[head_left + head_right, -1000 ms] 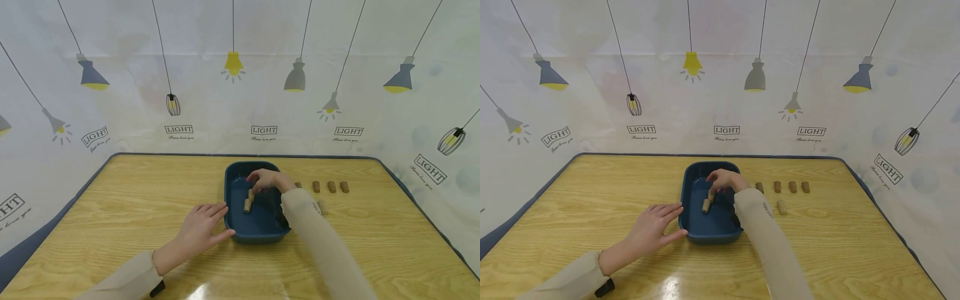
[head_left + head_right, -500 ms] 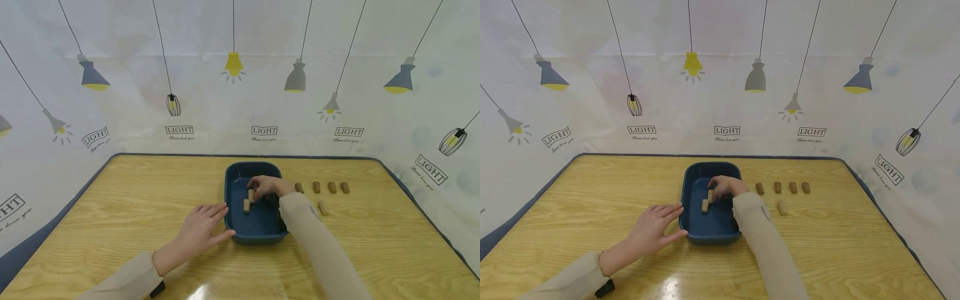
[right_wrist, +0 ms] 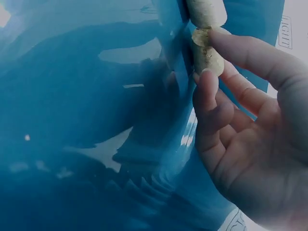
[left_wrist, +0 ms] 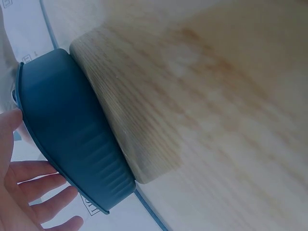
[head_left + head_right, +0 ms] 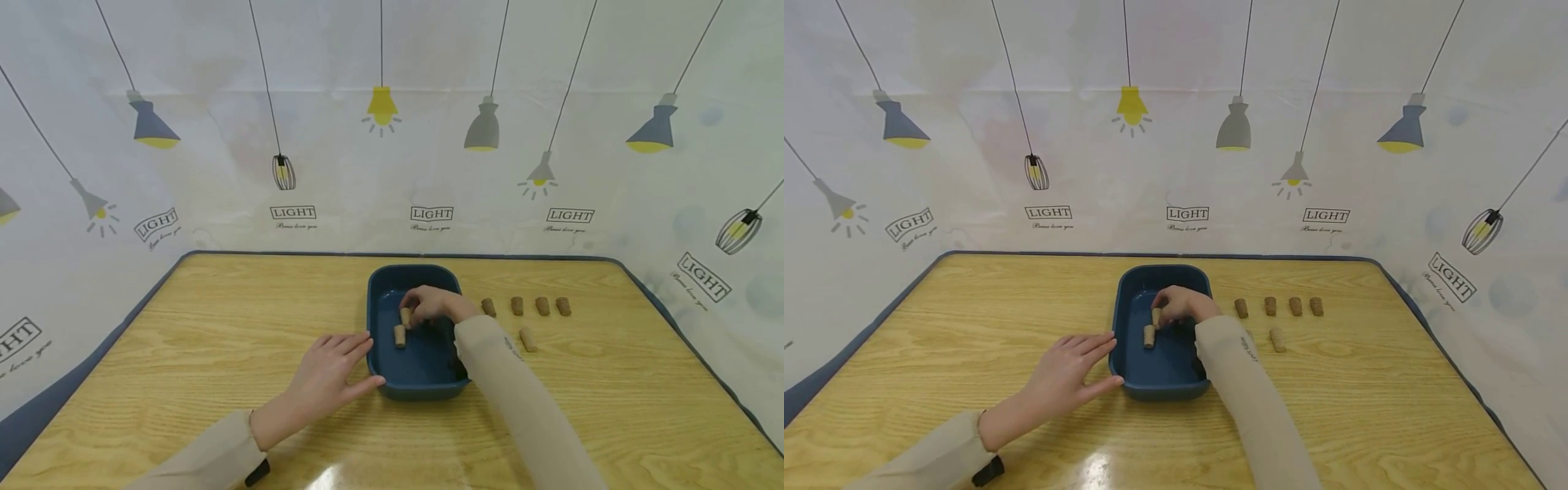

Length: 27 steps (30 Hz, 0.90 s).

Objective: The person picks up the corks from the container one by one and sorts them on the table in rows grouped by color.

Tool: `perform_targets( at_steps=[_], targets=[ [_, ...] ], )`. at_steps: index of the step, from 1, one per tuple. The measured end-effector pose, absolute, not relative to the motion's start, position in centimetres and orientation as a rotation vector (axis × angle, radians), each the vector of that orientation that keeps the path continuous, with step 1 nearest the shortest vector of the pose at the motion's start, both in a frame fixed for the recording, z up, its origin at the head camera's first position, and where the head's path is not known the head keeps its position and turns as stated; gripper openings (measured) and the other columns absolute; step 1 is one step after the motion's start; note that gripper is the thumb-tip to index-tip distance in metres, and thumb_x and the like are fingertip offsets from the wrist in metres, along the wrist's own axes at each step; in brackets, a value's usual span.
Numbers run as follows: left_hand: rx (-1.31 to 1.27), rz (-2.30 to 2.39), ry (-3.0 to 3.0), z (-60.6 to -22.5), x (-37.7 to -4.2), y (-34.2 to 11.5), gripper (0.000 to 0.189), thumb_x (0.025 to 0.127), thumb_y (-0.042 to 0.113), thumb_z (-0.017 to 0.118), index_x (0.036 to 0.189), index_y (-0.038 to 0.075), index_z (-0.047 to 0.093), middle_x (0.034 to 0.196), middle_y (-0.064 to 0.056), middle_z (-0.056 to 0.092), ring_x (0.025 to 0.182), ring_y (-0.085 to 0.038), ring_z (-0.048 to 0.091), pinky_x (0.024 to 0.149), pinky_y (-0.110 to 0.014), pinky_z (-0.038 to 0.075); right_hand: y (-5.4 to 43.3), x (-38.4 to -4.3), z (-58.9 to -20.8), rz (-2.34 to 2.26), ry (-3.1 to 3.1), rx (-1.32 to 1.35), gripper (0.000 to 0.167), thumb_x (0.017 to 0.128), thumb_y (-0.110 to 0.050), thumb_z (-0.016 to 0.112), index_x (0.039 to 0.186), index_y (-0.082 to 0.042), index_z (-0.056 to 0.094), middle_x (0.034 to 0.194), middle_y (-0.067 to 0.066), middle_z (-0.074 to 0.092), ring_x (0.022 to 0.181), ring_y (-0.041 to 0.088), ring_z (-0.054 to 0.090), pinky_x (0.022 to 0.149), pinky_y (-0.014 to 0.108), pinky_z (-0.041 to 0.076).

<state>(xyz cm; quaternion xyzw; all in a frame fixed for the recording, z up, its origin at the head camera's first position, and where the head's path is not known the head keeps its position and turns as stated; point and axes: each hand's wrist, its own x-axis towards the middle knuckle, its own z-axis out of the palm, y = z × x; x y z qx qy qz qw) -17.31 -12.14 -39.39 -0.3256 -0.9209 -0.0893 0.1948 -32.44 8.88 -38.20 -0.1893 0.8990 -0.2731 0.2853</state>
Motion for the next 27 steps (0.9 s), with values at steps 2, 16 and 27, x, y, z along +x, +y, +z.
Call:
perform_targets(
  at_steps=[2,16,27],
  targets=[
    [-0.912,-0.245,-2.587,-39.3,-17.3,-12.1,0.062,0.081,0.058,0.048,0.114,0.007,0.061,0.118,-0.006,0.055,0.104,-0.021,0.051,0.085,-0.039,0.040,9.0,-32.5,-38.0,-0.740,2.409,-0.538,0.038,0.077,-0.006,0.064,0.114,-0.007,0.055,0.097,0.007,0.055,0.075,0.017,0.053,0.060,0.030,0.046],
    [-0.910,-0.234,-2.581,-39.4,-17.3,-12.1,0.063,0.081,0.059,0.047,0.113,0.007,0.062,0.118,-0.006,0.055,0.103,-0.021,0.051,0.084,-0.039,0.040,9.3,-32.6,-34.2,-0.775,2.436,-0.696,0.045,0.078,-0.005,0.058,0.122,-0.003,0.051,0.106,0.010,0.055,0.081,0.019,0.052,0.063,0.035,0.046],
    [-0.913,-0.236,-2.561,-39.5,-17.4,-12.0,0.063,0.081,0.059,0.047,0.112,0.007,0.063,0.117,-0.006,0.055,0.102,-0.021,0.052,0.083,-0.039,0.041,10.6,-33.1,-31.1,-0.710,2.473,-0.721,0.047,0.079,-0.008,0.060,0.123,-0.002,0.049,0.111,0.013,0.054,0.089,0.021,0.052,0.063,0.030,0.045]
  ],
)
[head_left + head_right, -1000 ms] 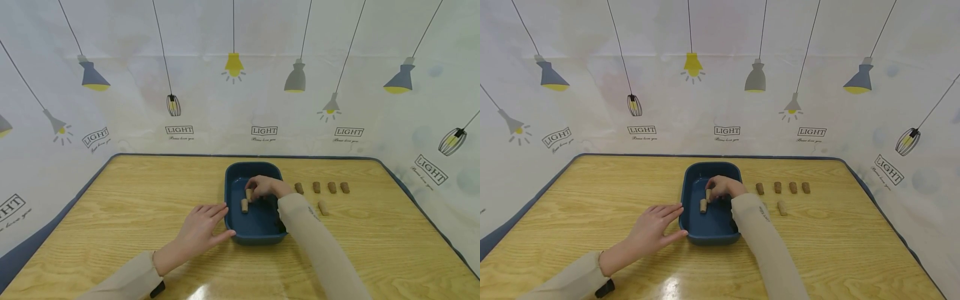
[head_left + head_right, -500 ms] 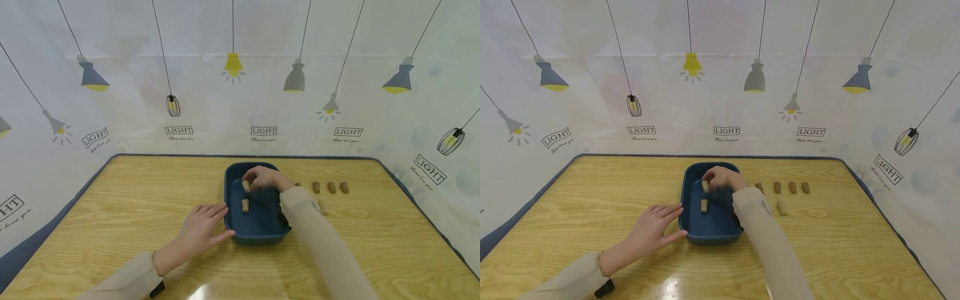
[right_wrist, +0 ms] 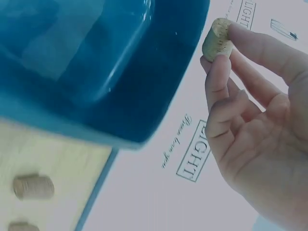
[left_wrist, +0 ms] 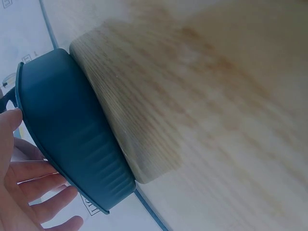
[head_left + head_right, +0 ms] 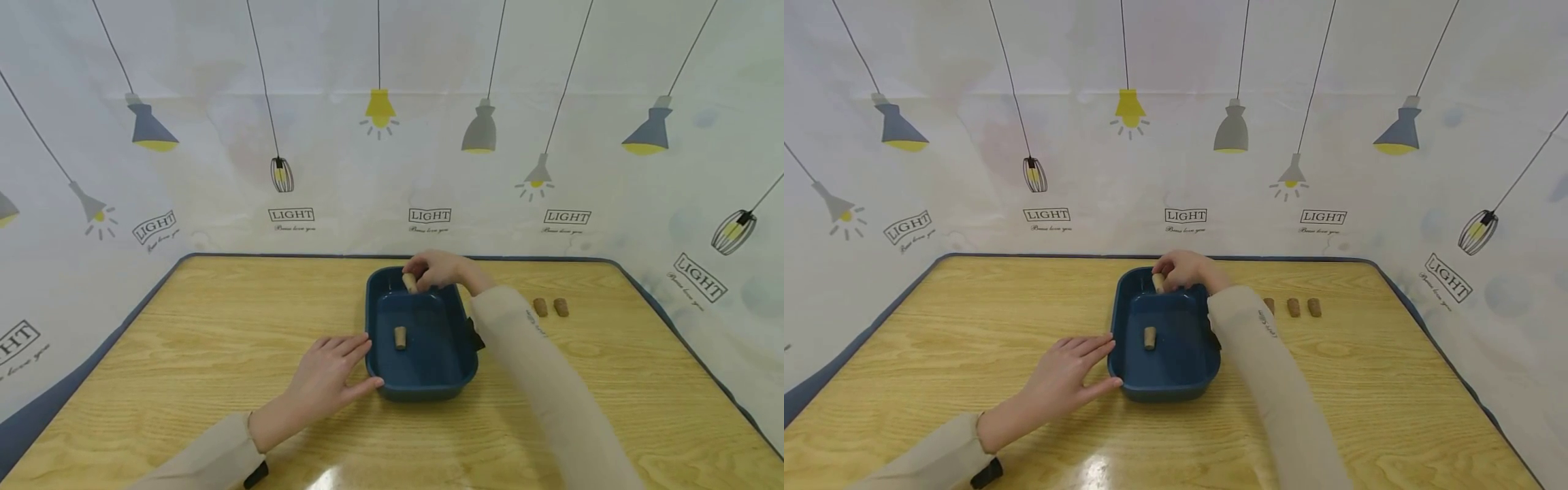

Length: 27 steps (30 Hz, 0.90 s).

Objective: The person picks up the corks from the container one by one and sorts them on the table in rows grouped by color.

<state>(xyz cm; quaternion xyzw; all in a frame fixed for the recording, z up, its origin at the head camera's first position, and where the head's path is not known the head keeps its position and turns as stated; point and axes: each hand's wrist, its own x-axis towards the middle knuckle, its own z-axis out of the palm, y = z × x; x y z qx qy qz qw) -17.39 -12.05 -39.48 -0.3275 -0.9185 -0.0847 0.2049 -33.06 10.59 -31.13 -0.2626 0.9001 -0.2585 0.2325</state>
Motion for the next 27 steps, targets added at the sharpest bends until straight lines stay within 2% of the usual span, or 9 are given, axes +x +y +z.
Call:
perform_targets(
  at_steps=[12,19,27],
  targets=[
    [-0.912,-0.228,-2.565,-39.4,-17.3,-12.1,0.062,0.081,0.058,0.048,0.112,0.006,0.062,0.117,-0.007,0.056,0.102,-0.021,0.052,0.084,-0.038,0.040,13.7,-32.3,-29.8,-0.657,2.503,-0.748,0.048,0.081,-0.012,0.061,0.125,0.001,0.047,0.118,0.016,0.049,0.105,0.029,0.046,0.072,0.039,0.046],
    [-0.914,-0.229,-2.560,-39.4,-17.2,-12.1,0.062,0.081,0.057,0.049,0.112,0.005,0.062,0.117,-0.007,0.056,0.102,-0.021,0.052,0.083,-0.038,0.041,16.3,-31.8,-30.1,-0.674,2.528,-0.803,0.047,0.080,-0.013,0.063,0.123,0.001,0.049,0.115,0.016,0.051,0.099,0.029,0.050,0.068,0.037,0.047],
    [-0.922,-0.240,-2.548,-39.4,-17.2,-12.1,0.062,0.081,0.057,0.048,0.112,0.005,0.062,0.117,-0.007,0.055,0.101,-0.021,0.053,0.083,-0.038,0.041,19.5,-31.2,-30.4,-0.711,2.577,-0.920,0.043,0.082,-0.013,0.062,0.119,0.005,0.050,0.111,0.017,0.052,0.095,0.029,0.051,0.074,0.037,0.045]
  ],
)
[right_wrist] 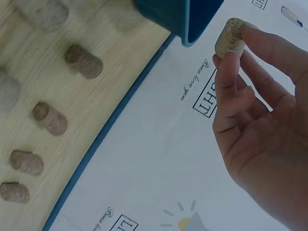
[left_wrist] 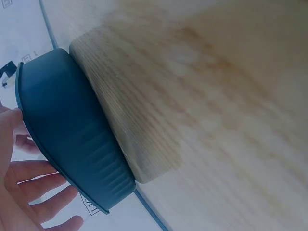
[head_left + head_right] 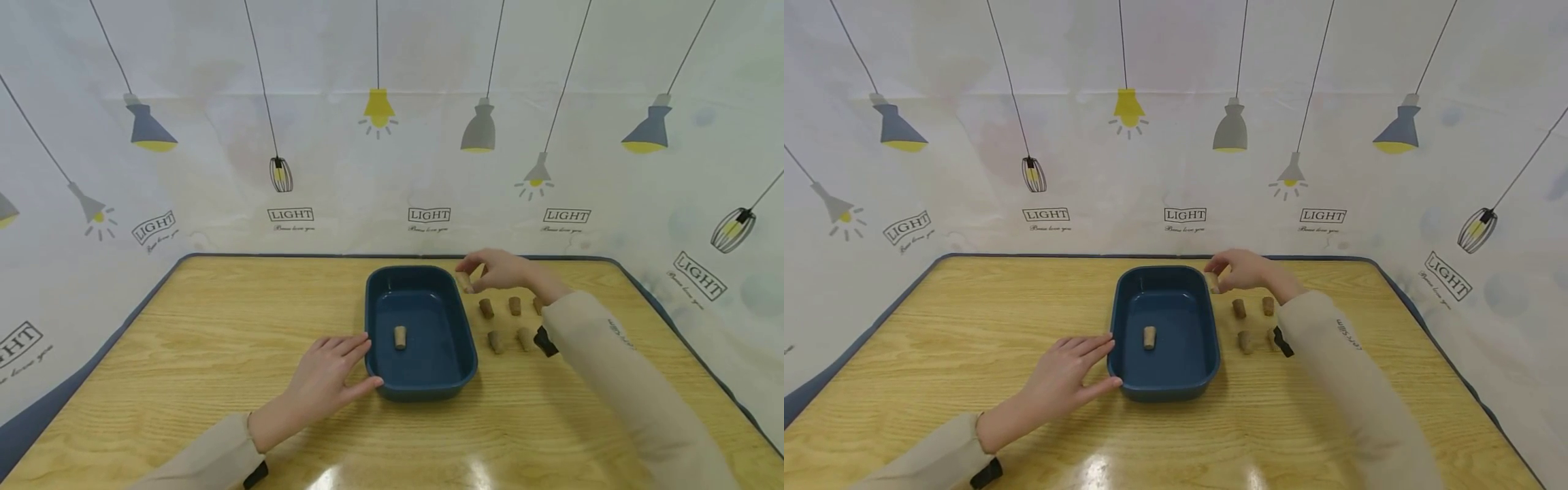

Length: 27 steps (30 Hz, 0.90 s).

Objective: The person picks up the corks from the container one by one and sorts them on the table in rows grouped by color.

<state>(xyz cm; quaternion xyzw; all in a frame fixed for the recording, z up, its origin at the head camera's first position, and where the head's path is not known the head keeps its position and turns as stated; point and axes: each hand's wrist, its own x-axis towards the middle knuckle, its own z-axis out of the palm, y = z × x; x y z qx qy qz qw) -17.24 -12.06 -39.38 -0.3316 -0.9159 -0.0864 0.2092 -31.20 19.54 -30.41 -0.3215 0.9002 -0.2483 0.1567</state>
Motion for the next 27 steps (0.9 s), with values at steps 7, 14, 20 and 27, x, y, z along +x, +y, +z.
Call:
perform_targets(
  at_steps=[7,14,20,27],
  targets=[
    [-0.919,-0.233,-2.567,-39.4,-17.3,-12.0,0.063,0.081,0.059,0.046,0.113,0.006,0.062,0.118,-0.007,0.055,0.102,-0.021,0.052,0.083,-0.039,0.040,22.2,-30.1,-30.7,-0.745,2.593,-0.872,0.044,0.082,-0.009,0.061,0.121,0.006,0.047,0.113,0.020,0.050,0.081,0.024,0.056,0.072,0.037,0.045],
    [-0.917,-0.239,-2.562,-39.5,-17.4,-12.1,0.063,0.081,0.058,0.047,0.112,0.006,0.062,0.118,-0.007,0.055,0.103,-0.021,0.052,0.084,-0.039,0.040,25.0,-29.2,-31.5,-0.737,2.607,-0.807,0.043,0.084,-0.008,0.057,0.125,0.000,0.045,0.118,0.019,0.047,0.089,0.028,0.054,0.075,0.040,0.044],
    [-0.916,-0.251,-2.575,-39.5,-17.3,-12.2,0.063,0.081,0.058,0.048,0.113,0.006,0.061,0.119,-0.006,0.054,0.103,-0.021,0.052,0.084,-0.039,0.040,27.3,-28.4,-32.5,-0.789,2.617,-0.783,0.045,0.085,-0.011,0.058,0.125,0.002,0.044,0.116,0.020,0.047,0.084,0.021,0.056,0.068,0.037,0.045],
    [-0.918,-0.256,-2.572,-39.6,-17.2,-12.2,0.062,0.080,0.058,0.049,0.114,0.006,0.061,0.119,-0.006,0.054,0.103,-0.021,0.052,0.083,-0.039,0.040,29.5,-27.7,-33.3,-0.815,2.648,-0.816,0.043,0.084,-0.008,0.058,0.123,0.007,0.045,0.114,0.023,0.048,0.083,0.023,0.056,0.065,0.034,0.046]
  ],
)
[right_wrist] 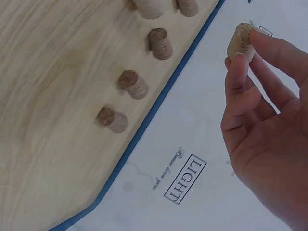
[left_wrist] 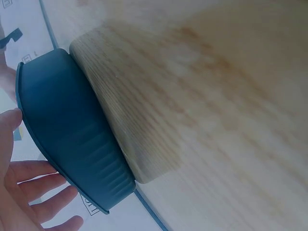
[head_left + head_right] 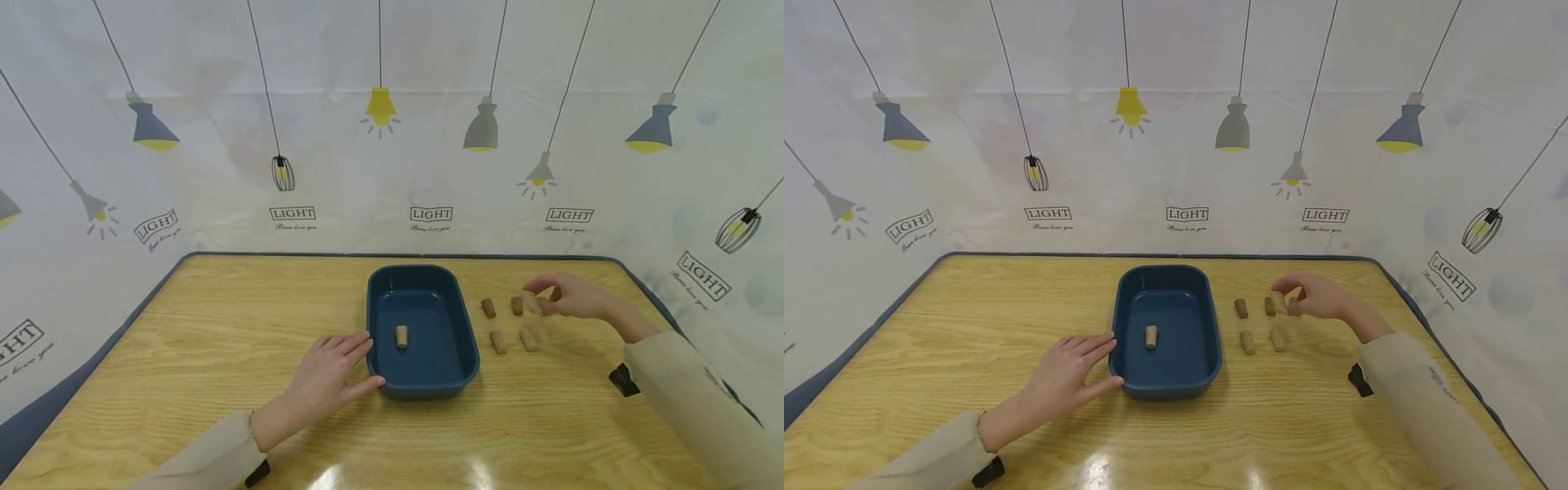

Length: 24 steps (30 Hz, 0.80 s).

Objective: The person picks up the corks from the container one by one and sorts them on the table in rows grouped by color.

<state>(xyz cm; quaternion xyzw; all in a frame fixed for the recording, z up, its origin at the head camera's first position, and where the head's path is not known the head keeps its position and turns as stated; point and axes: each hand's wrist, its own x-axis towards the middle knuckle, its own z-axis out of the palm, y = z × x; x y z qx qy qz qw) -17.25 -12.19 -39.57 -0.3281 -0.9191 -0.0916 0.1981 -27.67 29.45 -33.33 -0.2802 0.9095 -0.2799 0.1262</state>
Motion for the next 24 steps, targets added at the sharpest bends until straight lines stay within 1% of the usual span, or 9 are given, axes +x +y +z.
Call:
perform_targets(
  at_steps=[2,4,6,13,19,24],
  targets=[
    [-0.919,-0.254,-2.570,-39.6,-17.3,-12.2,0.062,0.081,0.057,0.049,0.113,0.006,0.061,0.119,-0.006,0.054,0.103,-0.021,0.052,0.083,-0.039,0.041,30.1,-27.4,-33.5,-0.797,2.672,-0.827,0.044,0.084,-0.010,0.059,0.122,0.007,0.046,0.114,0.022,0.049,0.090,0.027,0.054,0.071,0.037,0.046],
    [-0.919,-0.249,-2.569,-39.6,-17.3,-12.2,0.062,0.081,0.058,0.048,0.113,0.006,0.061,0.118,-0.006,0.054,0.103,-0.021,0.052,0.083,-0.039,0.041,30.7,-27.1,-33.6,-0.797,2.673,-0.830,0.045,0.084,-0.012,0.060,0.121,0.007,0.046,0.114,0.022,0.049,0.094,0.032,0.052,0.074,0.039,0.045],
    [-0.918,-0.247,-2.570,-39.6,-17.3,-12.2,0.062,0.081,0.057,0.048,0.113,0.006,0.061,0.118,-0.006,0.054,0.103,-0.021,0.052,0.083,-0.039,0.040,31.3,-26.9,-33.8,-0.801,2.667,-0.834,0.044,0.084,-0.012,0.060,0.121,0.008,0.046,0.115,0.023,0.049,0.096,0.033,0.051,0.074,0.040,0.044],
    [-0.913,-0.243,-2.582,-39.5,-17.2,-12.1,0.062,0.080,0.057,0.049,0.113,0.006,0.061,0.118,-0.006,0.054,0.103,-0.020,0.052,0.083,-0.038,0.040,33.1,-26.5,-35.4,-0.798,2.659,-0.769,0.046,0.083,-0.013,0.062,0.121,0.008,0.046,0.113,0.023,0.049,0.089,0.032,0.053,0.068,0.034,0.046],
    [-0.910,-0.242,-2.585,-39.5,-17.2,-12.1,0.062,0.081,0.058,0.048,0.113,0.006,0.061,0.118,-0.006,0.054,0.103,-0.021,0.052,0.083,-0.038,0.040,33.9,-26.5,-37.3,-0.843,2.645,-0.769,0.046,0.082,-0.008,0.061,0.119,0.013,0.045,0.116,0.030,0.044,0.090,0.035,0.052,0.066,0.031,0.046],
    [-0.905,-0.236,-2.591,-39.5,-17.2,-12.1,0.062,0.080,0.057,0.049,0.114,0.006,0.061,0.119,-0.006,0.054,0.103,-0.021,0.052,0.084,-0.038,0.040,34.4,-26.6,-38.6,-0.917,2.622,-0.769,0.043,0.081,-0.002,0.059,0.118,0.014,0.046,0.114,0.030,0.046,0.086,0.029,0.053,0.062,0.029,0.047]
  ],
)
